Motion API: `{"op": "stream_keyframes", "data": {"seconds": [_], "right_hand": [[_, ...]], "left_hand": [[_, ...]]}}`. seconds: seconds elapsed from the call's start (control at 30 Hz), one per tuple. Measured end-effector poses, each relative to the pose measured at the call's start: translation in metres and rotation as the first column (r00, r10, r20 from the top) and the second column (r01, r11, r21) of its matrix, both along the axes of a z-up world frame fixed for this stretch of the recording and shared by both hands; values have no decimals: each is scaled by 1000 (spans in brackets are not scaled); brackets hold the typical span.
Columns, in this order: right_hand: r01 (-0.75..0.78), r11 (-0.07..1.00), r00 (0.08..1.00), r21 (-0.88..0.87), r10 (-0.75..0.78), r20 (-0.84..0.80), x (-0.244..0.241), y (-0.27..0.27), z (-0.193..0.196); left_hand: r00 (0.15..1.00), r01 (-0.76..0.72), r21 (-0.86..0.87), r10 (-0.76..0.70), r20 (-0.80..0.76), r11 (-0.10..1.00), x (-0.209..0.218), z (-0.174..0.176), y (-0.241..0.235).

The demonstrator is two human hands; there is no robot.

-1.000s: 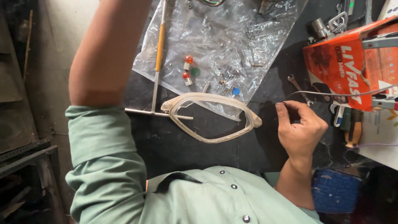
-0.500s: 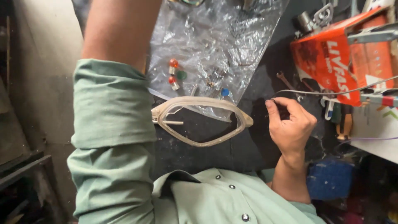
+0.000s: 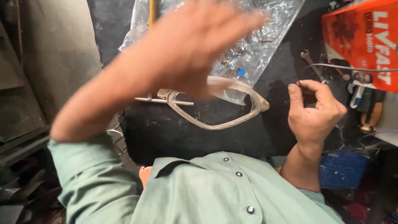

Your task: The person sits at a workshop workbench and works on a motorcycle speedometer assembly. They open a cardboard box, move the instrument cluster aside, and manipulate the wiring harness, pulling wires, separating connectors, and fitting a bulb into a connector by hand.

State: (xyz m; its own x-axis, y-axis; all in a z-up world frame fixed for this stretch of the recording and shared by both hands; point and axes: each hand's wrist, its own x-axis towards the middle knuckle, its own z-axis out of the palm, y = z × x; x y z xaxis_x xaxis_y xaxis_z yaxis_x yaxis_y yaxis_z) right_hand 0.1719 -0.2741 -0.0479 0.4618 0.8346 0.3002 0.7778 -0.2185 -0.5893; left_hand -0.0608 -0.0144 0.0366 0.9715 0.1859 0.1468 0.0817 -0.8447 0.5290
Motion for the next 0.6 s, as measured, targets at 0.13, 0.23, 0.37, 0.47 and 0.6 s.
{"op": "stream_keyframes", "data": {"seconds": [0.13, 0.23, 0.37, 0.47, 0.6], "right_hand": [[-27, 1000, 1000, -8, 27, 10, -1, 1, -2], [-40, 999, 999, -13, 40, 3, -1, 0, -6], [-46, 999, 999, -3, 46, -10, 3, -3, -11], [-38, 999, 999, 19, 38, -7, -2, 6, -3], [-22, 999, 999, 35, 21, 31, 3, 1, -8]], "left_hand": [[997, -67, 152, 71, -23, 986, -33, -36, -76], [986, -140, 245, 159, -59, 959, -36, -53, -105], [989, -112, 194, 128, -69, 975, -32, -62, -108], [998, -59, 91, 58, 19, 994, -33, -48, -96], [977, -136, 212, 97, 188, 968, -11, -48, -59]]}}
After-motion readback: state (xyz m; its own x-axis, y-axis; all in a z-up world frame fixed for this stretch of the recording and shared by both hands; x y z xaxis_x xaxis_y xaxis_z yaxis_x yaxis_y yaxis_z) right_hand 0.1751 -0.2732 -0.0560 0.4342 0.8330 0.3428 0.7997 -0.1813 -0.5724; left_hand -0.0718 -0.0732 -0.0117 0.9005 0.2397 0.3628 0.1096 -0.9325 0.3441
